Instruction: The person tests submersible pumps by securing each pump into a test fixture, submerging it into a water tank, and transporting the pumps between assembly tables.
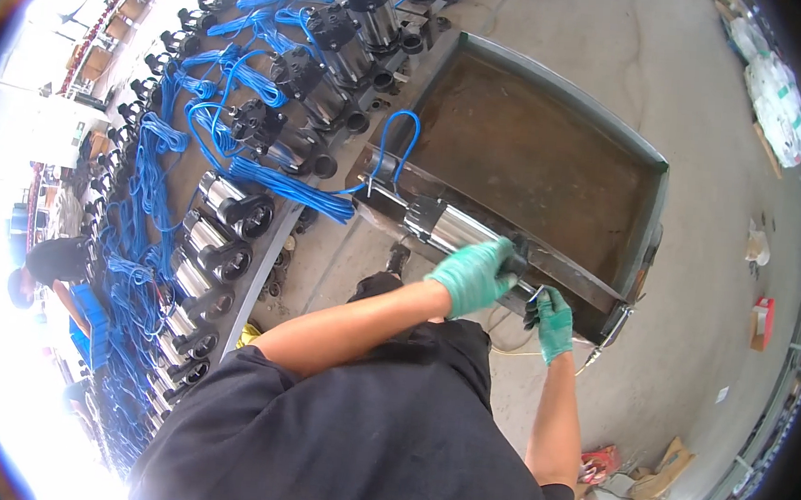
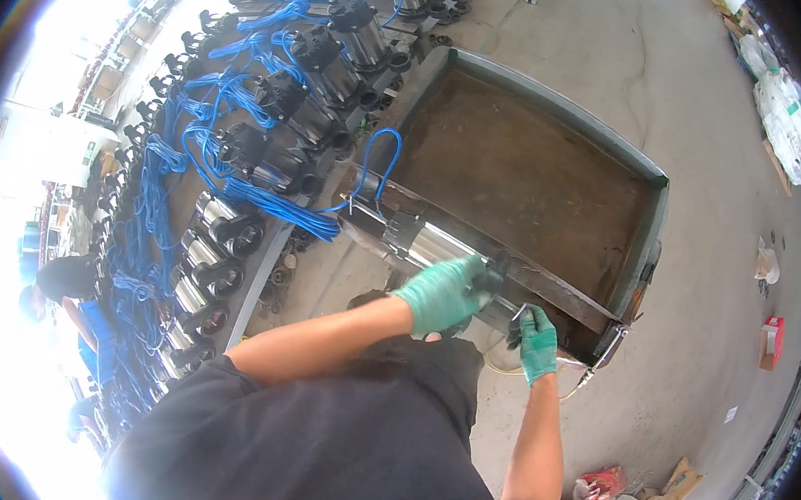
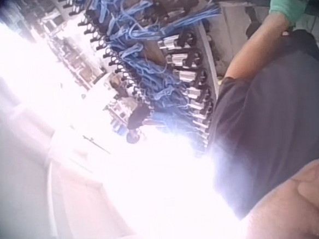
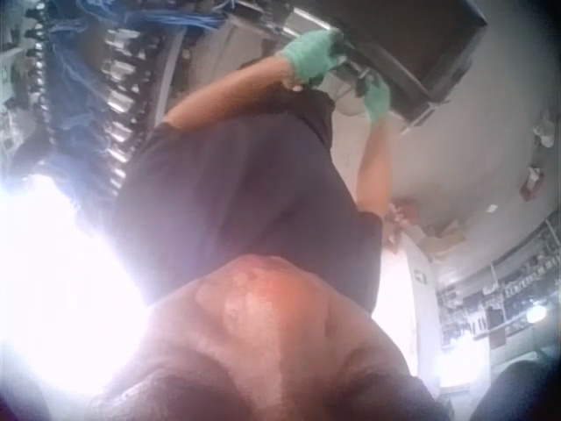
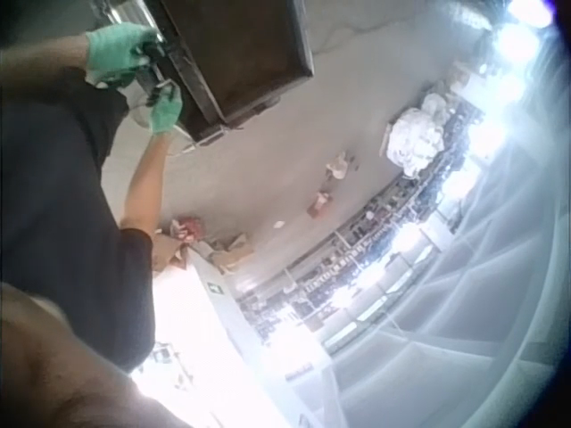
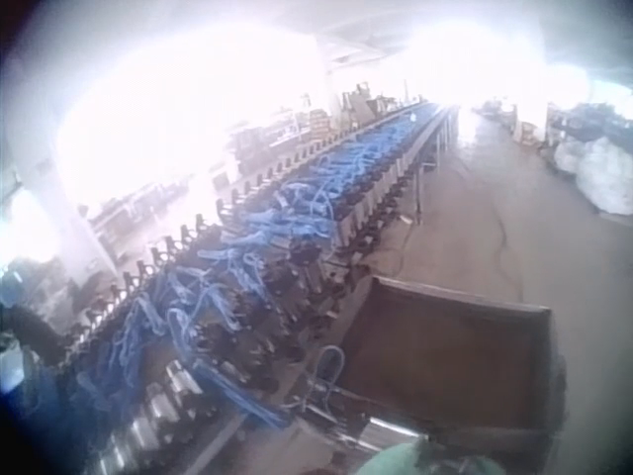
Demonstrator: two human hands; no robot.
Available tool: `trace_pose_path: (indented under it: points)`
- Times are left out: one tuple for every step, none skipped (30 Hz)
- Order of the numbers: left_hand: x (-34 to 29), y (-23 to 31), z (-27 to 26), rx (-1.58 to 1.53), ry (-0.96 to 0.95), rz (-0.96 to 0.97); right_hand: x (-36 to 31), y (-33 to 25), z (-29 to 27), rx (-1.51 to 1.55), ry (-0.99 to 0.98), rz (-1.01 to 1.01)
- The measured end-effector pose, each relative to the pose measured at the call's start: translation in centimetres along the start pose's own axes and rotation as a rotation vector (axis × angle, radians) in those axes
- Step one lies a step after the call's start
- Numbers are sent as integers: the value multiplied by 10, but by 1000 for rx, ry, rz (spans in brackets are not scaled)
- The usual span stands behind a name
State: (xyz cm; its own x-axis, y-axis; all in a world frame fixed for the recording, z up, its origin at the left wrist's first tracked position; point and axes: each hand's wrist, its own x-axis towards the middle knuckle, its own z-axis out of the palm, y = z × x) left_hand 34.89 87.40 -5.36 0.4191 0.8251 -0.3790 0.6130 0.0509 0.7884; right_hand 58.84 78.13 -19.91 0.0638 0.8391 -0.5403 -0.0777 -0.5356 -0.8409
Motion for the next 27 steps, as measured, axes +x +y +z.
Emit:
trace_pose_path:
  points:
    - [2, -24, -10, 90, 55, 61, 0, 0, 0, 17, 5, -12]
    - [3, -44, -31, 130, 168, 84, 0, 1, 1, 24, 20, -16]
    - [7, -77, -52, 181, 396, 179, -1, 1, 3, -79, 48, -40]
    - [0, -70, -92, 165, 421, 60, -4, 3, 1, -181, 84, -59]
    - [6, -101, -118, 369, 523, -63, 1, 19, -5, -496, 201, -290]
    - [10, -137, -142, 479, 589, -55, -1, 9, 4, -497, 210, -292]
    - [6, -162, -159, 592, 637, 43, -6, -18, 23, -665, 346, -417]
    - [9, -194, -176, 624, 442, 6, -10, -49, 47, -832, 478, -547]
    - [11, -210, -187, 486, 246, -25, -18, -84, 75, -818, 453, -593]
    - [12, -217, -193, 347, 44, -51, -21, -105, 98, -848, 413, -617]
    - [16, -217, -193, 345, 32, -35, -20, -119, 117, -879, 377, -639]
    - [20, -213, -192, 113, -98, -134, -15, -124, 132, -886, 399, -633]
    - [23, -212, -192, -117, -229, -235, -10, -124, 144, -1017, 389, -592]
    - [28, -226, -191, -157, -236, -201, -1, -124, 153, -1145, 365, -554]
    - [30, -236, -189, -255, -230, -193, 5, -119, 158, -1220, 420, -504]
    - [32, -245, -187, -352, -225, -187, 6, -116, 160, -1225, 428, -496]
    - [31, -246, -186, -352, -238, -184, 6, -112, 159, -1269, 453, -538]
    - [31, -247, -184, -369, -226, -167, 6, -108, 157, -1312, 476, -580]
    - [30, -246, -183, -387, -214, -151, 8, -105, 155, -1333, 478, -591]
    - [31, -246, -183, -388, -225, -148, 8, -106, 157, -1337, 485, -581]
    - [31, -244, -183, -392, -218, -158, 7, -109, 158, -1329, 492, -585]
    - [31, -242, -184, -397, -210, -168, 7, -110, 160, -1321, 499, -589]
    - [31, -234, -180, -398, -218, -168, 8, -111, 162, -1324, 502, -582]
    - [33, -222, -175, -344, -172, -325, 9, -112, 163, -1320, 518, -573]
    - [34, -217, -172, -287, -124, -481, 9, -112, 164, -1315, 533, -565]
    - [37, -219, -174, -289, -126, -479, 9, -112, 163, -1317, 535, -565]
    - [41, -223, -176, -429, -177, -585, 9, -111, 163, -1312, 538, -585]
